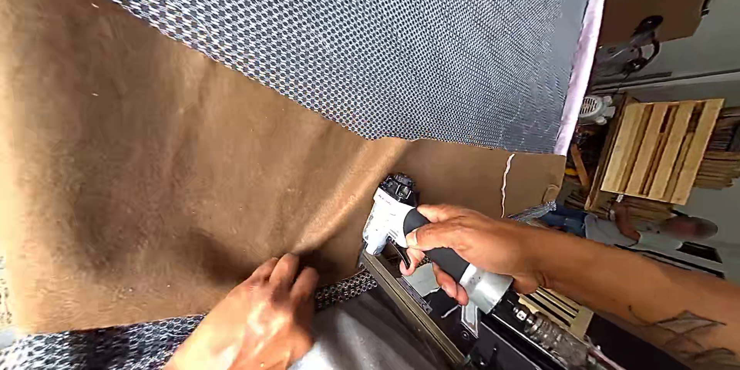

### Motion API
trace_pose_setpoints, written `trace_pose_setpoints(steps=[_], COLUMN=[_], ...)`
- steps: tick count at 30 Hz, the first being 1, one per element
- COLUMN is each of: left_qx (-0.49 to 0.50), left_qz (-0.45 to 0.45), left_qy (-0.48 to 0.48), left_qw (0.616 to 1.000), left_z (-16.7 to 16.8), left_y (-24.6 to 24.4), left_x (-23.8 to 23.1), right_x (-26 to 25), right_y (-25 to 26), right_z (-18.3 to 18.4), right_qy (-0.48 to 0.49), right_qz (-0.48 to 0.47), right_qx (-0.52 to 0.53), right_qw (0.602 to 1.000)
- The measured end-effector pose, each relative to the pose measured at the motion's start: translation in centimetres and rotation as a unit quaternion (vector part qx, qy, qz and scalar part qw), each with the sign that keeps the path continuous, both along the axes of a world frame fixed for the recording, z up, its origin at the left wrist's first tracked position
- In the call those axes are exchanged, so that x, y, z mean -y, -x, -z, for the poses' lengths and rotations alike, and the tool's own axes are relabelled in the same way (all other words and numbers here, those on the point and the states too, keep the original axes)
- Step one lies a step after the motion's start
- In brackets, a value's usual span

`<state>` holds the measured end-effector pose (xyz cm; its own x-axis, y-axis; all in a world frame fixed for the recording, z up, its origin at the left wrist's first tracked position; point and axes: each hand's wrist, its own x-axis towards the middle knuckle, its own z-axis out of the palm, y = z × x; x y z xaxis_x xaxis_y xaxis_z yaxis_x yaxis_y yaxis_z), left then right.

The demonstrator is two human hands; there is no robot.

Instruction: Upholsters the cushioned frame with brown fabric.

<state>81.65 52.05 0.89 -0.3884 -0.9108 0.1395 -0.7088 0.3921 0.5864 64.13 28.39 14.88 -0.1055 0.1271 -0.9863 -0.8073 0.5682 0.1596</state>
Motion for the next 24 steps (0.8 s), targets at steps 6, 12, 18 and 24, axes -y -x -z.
trace_pose_setpoints(steps=[6,12,18,24], left_qx=[0.004,0.013,0.011,0.006], left_qz=[-0.016,-0.035,-0.002,-0.034], left_qy=[-0.021,-0.01,0.019,0.015], left_qw=[1.0,0.999,1.0,0.999], left_z=[-0.4,-0.2,0.0,0.1], left_y=[0.7,-4.6,-7.5,-7.2], left_x=[0.0,-1.6,-4.1,-4.8], right_x=[-1.3,-2.7,-4.0,-5.4], right_y=[-2.8,-5.2,-7.9,-11.1], right_z=[0.1,-0.1,0.0,0.2], right_qy=[-0.008,-0.007,-0.005,-0.016], right_qz=[-0.002,-0.005,-0.01,-0.019], right_qx=[0.002,0.008,0.011,0.016], right_qw=[1.0,1.0,1.0,1.0])
